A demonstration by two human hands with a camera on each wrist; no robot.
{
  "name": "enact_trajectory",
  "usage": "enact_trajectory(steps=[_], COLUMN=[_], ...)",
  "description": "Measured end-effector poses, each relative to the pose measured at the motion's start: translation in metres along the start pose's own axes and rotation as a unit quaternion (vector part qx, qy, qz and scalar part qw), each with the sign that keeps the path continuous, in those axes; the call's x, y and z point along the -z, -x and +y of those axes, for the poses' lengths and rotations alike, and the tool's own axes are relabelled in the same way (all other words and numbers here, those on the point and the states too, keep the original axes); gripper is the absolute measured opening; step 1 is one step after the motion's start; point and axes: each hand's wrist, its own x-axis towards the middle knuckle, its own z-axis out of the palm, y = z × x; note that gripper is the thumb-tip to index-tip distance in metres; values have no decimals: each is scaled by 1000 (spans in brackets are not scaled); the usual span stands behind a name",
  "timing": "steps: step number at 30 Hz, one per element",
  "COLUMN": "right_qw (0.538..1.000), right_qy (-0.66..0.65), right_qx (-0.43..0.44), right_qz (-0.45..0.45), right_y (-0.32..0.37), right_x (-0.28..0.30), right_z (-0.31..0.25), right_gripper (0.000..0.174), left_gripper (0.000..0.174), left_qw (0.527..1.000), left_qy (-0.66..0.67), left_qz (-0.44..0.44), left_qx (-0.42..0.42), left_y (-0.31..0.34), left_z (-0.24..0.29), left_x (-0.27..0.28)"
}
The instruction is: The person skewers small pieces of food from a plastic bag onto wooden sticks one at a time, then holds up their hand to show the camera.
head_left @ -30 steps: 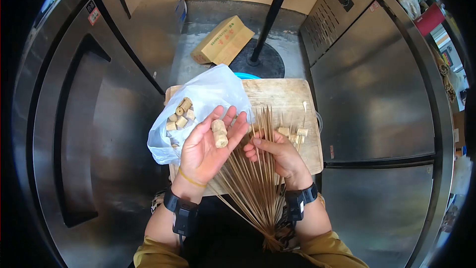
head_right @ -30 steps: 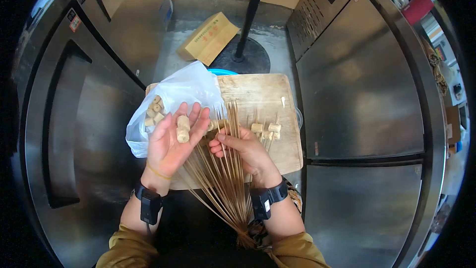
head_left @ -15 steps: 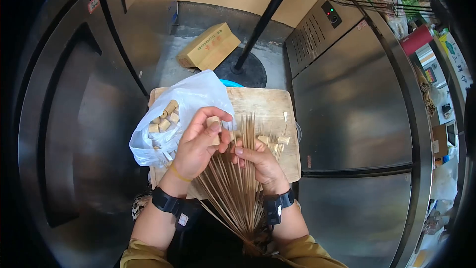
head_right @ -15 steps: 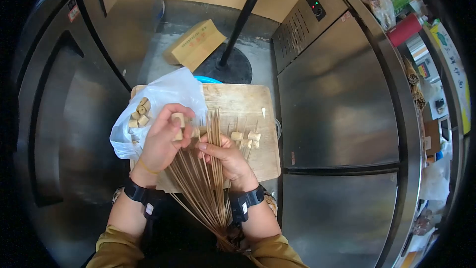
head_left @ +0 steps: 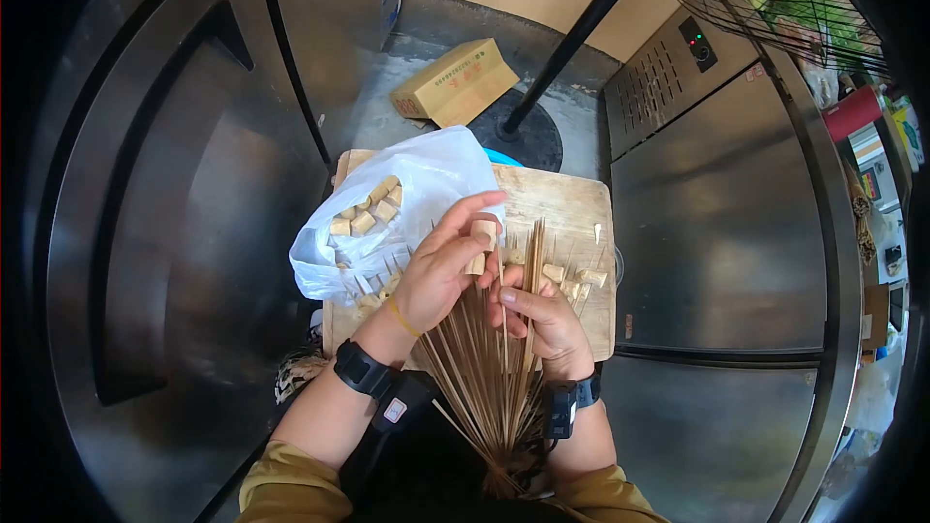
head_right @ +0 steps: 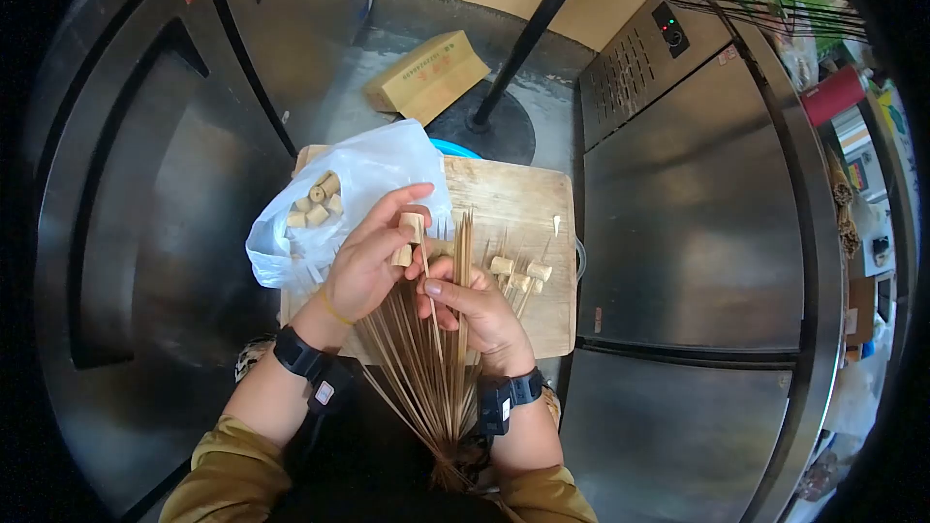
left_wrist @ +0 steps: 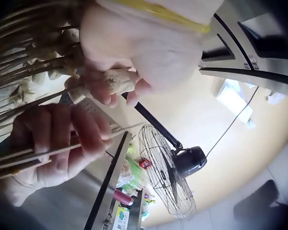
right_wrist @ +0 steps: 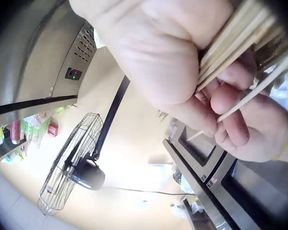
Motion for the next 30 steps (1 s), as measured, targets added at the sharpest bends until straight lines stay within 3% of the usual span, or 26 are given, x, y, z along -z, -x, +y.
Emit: enact_trajectory(steps=[10, 16, 25, 30], right_qw=[1000, 999, 999, 999], right_qy=[12, 27, 31, 30], right_qx=[-12, -24, -20, -18], right_qz=[19, 14, 16, 21], right_y=[0, 0, -2, 0], right_x=[1, -1, -1, 0], right_z=[0, -1, 1, 0], right_gripper=[14, 15, 14, 12], left_gripper=[33, 31, 26, 21], left_qw=[998, 991, 990, 986], left_qy=[46, 85, 53, -52], left_qz=[29, 97, 116, 125], left_qx=[-37, -35, -59, -97], left_y=[-6, -7, -8, -6], left_z=[-1, -4, -8, -15], left_x=[4, 3, 0, -2])
